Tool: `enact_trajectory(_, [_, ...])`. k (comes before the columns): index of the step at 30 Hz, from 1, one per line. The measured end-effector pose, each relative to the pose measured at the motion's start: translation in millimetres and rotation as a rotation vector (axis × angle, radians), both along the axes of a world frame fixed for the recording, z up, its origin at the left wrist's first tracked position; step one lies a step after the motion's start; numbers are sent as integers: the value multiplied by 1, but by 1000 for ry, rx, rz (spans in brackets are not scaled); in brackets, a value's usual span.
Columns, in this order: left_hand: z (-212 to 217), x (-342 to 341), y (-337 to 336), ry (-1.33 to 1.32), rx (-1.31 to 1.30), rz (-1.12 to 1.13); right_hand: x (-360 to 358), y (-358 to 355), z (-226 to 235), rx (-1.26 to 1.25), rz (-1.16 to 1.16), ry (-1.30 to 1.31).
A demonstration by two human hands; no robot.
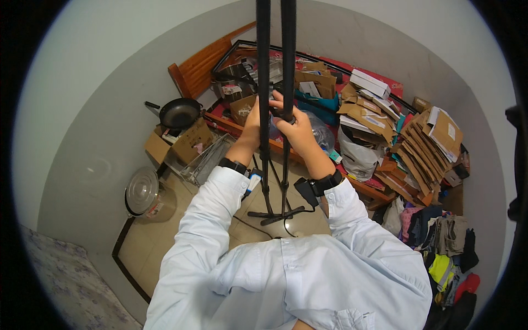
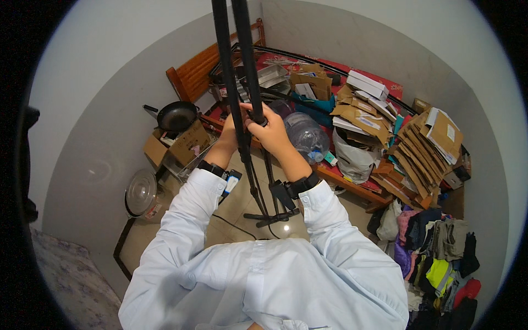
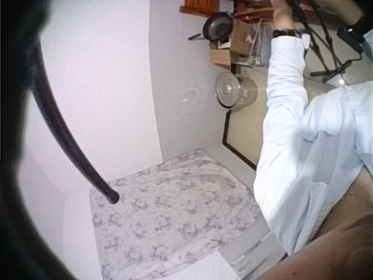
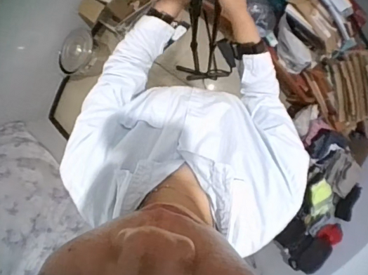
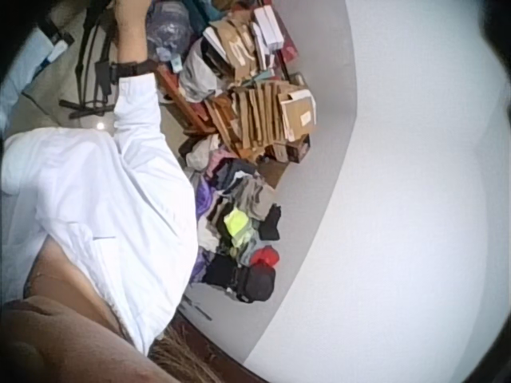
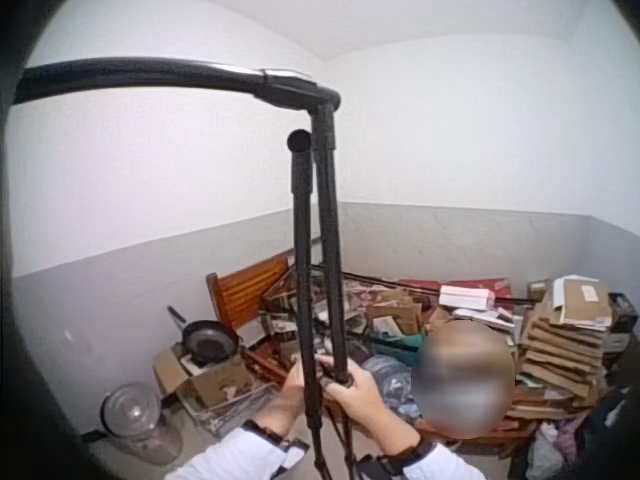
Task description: The person assembles a black metal stand by connecting its legs and crossbars. They then move a large metal pot and a frying pan to different positions on the floor.
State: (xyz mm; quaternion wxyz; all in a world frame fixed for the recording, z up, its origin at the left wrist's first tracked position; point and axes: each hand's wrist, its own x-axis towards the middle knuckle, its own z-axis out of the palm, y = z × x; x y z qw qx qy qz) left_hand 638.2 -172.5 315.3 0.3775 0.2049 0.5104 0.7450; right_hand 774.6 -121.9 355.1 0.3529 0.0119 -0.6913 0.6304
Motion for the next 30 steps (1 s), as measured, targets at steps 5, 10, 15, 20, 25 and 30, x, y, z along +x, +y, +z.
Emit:
enact_trajectory(5, [-38,-10,1,353,-182,11,-3,1,-1,126,-302,12])
enact_trajectory(10, [-41,-3,-11,-83,-121,-187,-5,2,-4,453,-537,95])
enact_trajectory(15, [-43,-3,4,-217,-329,132,-3,-1,-5,441,-591,191])
enact_trajectory(20, [-63,-13,9,-235,-210,392,-8,-20,-11,479,-636,278])
enact_trajectory(25, [-69,-14,-1,-173,-275,292,-9,-18,-2,404,-621,163])
enact_trajectory(30, [-60,-2,-12,-176,-155,143,-2,-24,18,296,-245,-17])
